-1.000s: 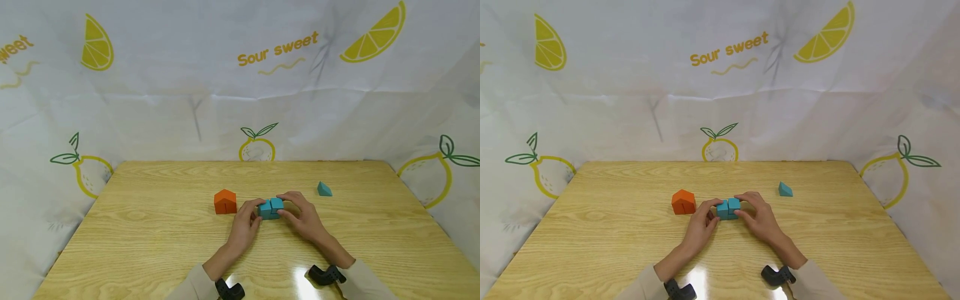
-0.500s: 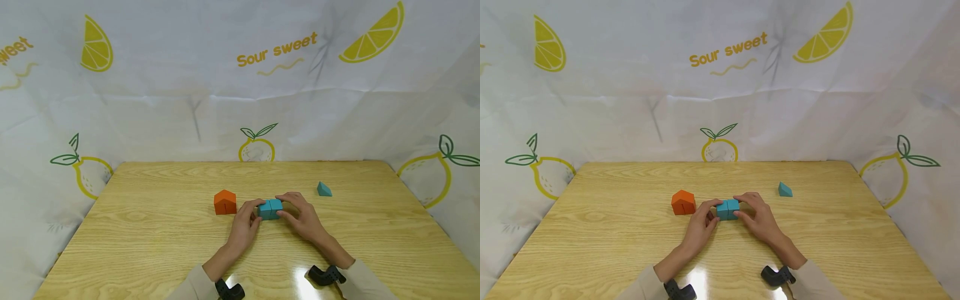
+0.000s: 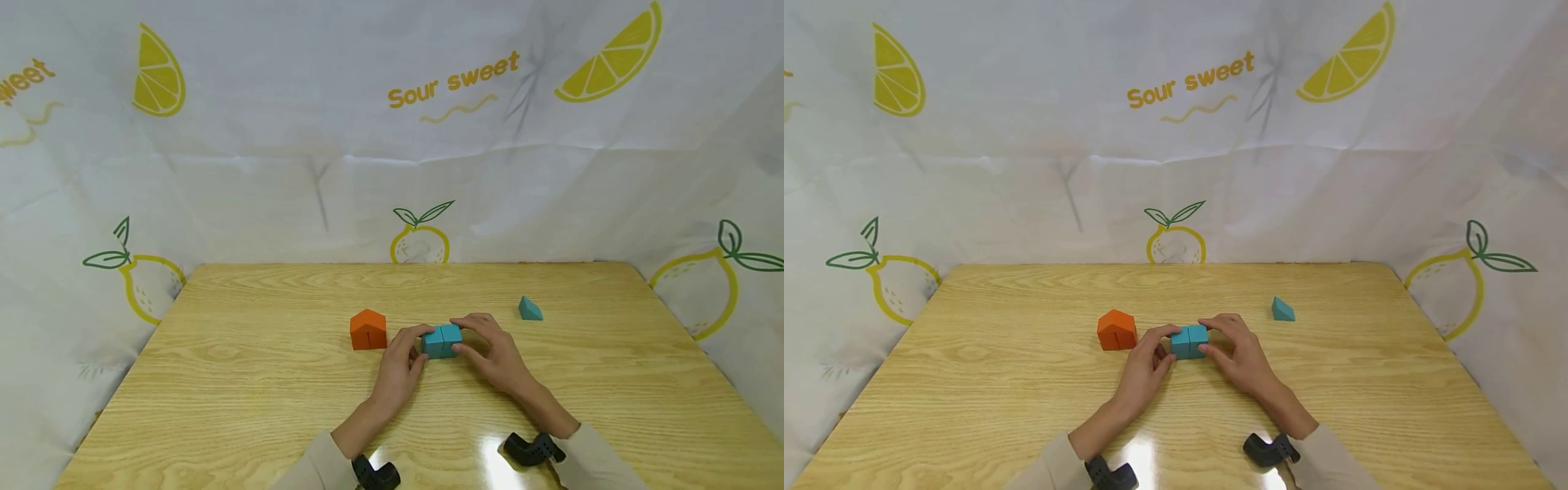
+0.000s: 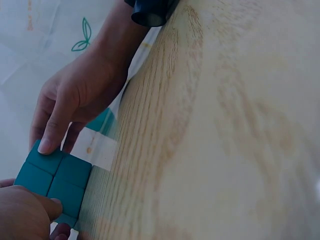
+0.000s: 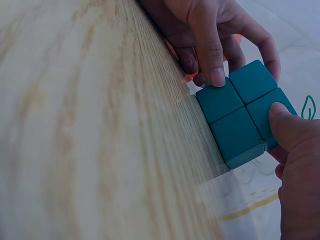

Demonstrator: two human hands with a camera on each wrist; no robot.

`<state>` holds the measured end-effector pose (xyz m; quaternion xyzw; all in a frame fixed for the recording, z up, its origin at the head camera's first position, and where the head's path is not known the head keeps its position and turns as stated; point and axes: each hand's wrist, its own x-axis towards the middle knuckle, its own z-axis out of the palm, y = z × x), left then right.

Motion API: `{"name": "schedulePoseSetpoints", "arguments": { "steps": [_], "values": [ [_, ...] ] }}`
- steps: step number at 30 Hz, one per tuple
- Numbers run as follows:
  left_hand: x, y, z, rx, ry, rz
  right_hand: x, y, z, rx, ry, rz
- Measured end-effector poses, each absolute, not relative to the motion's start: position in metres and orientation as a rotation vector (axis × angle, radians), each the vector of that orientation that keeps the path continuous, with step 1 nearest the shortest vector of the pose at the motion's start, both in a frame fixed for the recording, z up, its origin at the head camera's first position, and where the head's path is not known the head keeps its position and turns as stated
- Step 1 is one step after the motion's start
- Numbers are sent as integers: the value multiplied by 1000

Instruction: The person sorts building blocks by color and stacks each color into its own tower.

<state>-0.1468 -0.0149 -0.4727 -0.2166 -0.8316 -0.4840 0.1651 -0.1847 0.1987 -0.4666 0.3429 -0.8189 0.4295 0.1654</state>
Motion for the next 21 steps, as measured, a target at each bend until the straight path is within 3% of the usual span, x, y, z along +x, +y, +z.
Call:
{"name": "schedulePoseSetpoints", "arguments": {
  "steps": [21],
  "values": [
    [-146,-15,-472,-608,-2368,-1394,-177,194,-450,988,-2283,1257]
  ]
}}
